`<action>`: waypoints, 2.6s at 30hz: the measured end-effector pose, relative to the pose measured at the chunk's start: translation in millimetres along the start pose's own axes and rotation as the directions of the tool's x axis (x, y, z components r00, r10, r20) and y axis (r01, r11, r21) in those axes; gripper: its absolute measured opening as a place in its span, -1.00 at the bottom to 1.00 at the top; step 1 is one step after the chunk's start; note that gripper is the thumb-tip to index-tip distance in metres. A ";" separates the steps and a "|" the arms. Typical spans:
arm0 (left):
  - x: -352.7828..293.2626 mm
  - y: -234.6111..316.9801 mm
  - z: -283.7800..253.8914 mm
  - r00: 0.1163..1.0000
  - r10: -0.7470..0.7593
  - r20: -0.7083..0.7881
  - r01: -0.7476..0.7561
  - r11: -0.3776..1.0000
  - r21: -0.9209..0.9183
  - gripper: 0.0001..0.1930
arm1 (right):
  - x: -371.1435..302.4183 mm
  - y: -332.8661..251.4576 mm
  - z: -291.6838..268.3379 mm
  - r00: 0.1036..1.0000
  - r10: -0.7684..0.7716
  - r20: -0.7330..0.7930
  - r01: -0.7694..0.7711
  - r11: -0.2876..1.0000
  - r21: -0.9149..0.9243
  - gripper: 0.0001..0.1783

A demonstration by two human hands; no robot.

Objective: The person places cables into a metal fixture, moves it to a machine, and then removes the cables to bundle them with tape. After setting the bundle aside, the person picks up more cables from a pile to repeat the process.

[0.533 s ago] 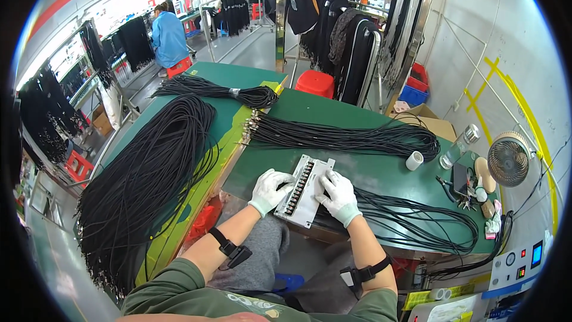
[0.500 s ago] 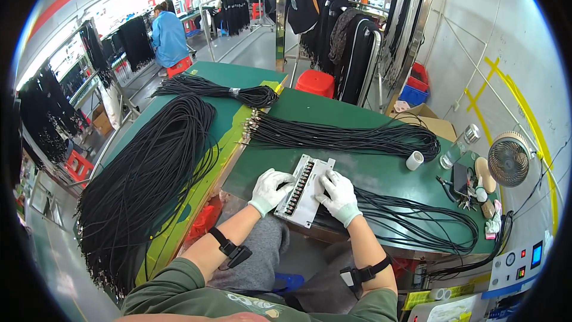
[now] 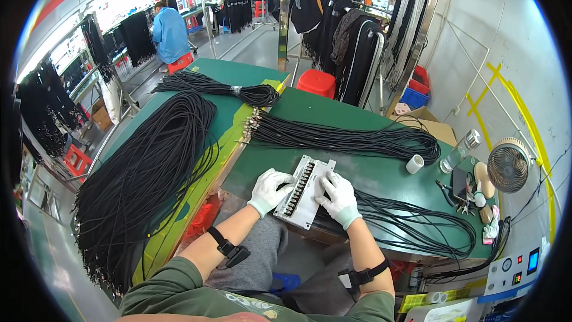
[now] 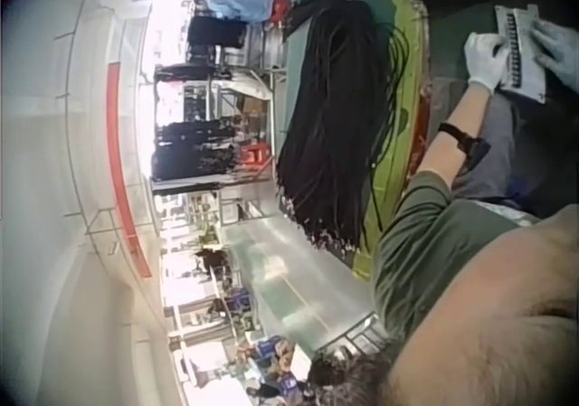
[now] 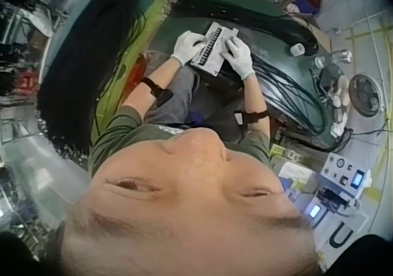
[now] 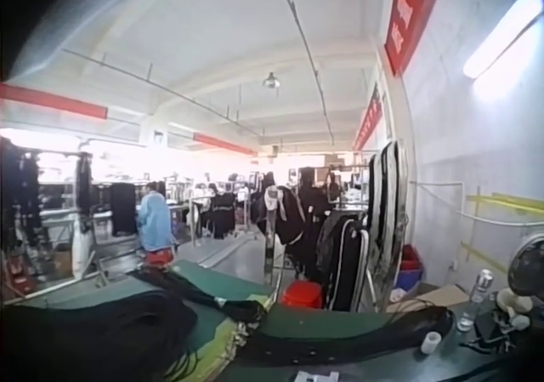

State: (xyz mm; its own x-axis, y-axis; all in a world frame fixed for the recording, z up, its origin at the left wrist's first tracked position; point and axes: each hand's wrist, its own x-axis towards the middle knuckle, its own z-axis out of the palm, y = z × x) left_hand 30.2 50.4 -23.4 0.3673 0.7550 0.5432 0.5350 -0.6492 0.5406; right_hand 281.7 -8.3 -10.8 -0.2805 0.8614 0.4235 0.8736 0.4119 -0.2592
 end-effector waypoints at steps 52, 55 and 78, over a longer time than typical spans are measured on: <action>3.6 5.6 1.3 1.000 0.000 0.030 0.002 0.998 -0.062 -0.77 | -4.3 12.1 2.7 0.998 -0.026 -0.058 0.030 0.998 0.063 -0.31; -0.9 4.6 -3.0 0.997 -0.058 0.048 0.060 0.997 -0.047 -0.77 | -3.1 9.1 6.3 1.000 -0.002 -0.015 0.003 0.996 0.087 -0.29; -5.4 -56.2 -9.1 0.991 -0.112 0.074 0.130 0.937 -0.325 -0.77 | -161.0 -37.3 -145.0 0.638 0.761 -0.120 -0.539 0.552 0.636 -0.47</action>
State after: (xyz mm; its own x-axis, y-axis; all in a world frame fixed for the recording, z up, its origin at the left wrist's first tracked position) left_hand -8.8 82.0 -50.9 0.3600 0.8277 0.4304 0.3013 -0.5398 0.7860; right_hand 352.0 -205.5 56.5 0.5336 0.8270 0.1772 0.3811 -0.0480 -0.9233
